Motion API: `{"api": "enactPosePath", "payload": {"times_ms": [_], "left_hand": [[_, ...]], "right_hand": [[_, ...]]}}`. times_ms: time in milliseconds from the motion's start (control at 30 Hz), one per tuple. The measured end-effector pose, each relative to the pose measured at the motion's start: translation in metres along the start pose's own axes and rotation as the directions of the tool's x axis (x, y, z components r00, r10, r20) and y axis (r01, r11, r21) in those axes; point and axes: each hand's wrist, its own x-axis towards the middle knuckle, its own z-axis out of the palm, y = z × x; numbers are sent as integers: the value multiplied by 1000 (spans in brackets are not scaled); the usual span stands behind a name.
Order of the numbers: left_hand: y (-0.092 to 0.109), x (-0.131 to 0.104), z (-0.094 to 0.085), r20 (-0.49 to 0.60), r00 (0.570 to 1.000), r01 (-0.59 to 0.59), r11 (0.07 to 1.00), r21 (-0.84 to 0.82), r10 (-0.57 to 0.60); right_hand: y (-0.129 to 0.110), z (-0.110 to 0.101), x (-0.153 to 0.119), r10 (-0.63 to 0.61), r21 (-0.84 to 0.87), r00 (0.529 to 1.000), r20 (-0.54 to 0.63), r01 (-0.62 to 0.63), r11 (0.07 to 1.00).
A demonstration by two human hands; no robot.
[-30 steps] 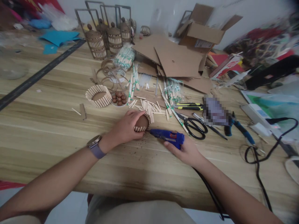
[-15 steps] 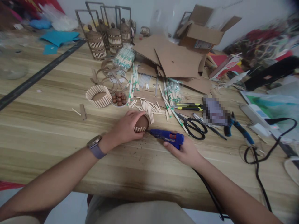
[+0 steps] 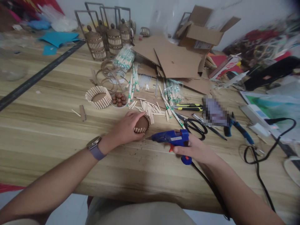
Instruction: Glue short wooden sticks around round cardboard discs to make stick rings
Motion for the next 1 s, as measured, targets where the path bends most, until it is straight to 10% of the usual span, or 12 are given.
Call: {"api": "enactPosePath", "payload": {"times_ms": [533, 733, 1000], "left_hand": [[-3, -1, 1, -18, 1000, -26, 999, -19, 25], [-3, 0, 2, -14, 1000, -26, 1000, -6, 26], [-2, 0, 2, -23, 999, -33, 999, 2, 33]], "right_hand": [[4, -12, 9, -120, -418, 993, -24, 99, 903], [-1, -20, 31, -293, -749, 931, -218, 33, 662], [-23, -8, 94, -285, -948, 958, -29, 64, 313]]}}
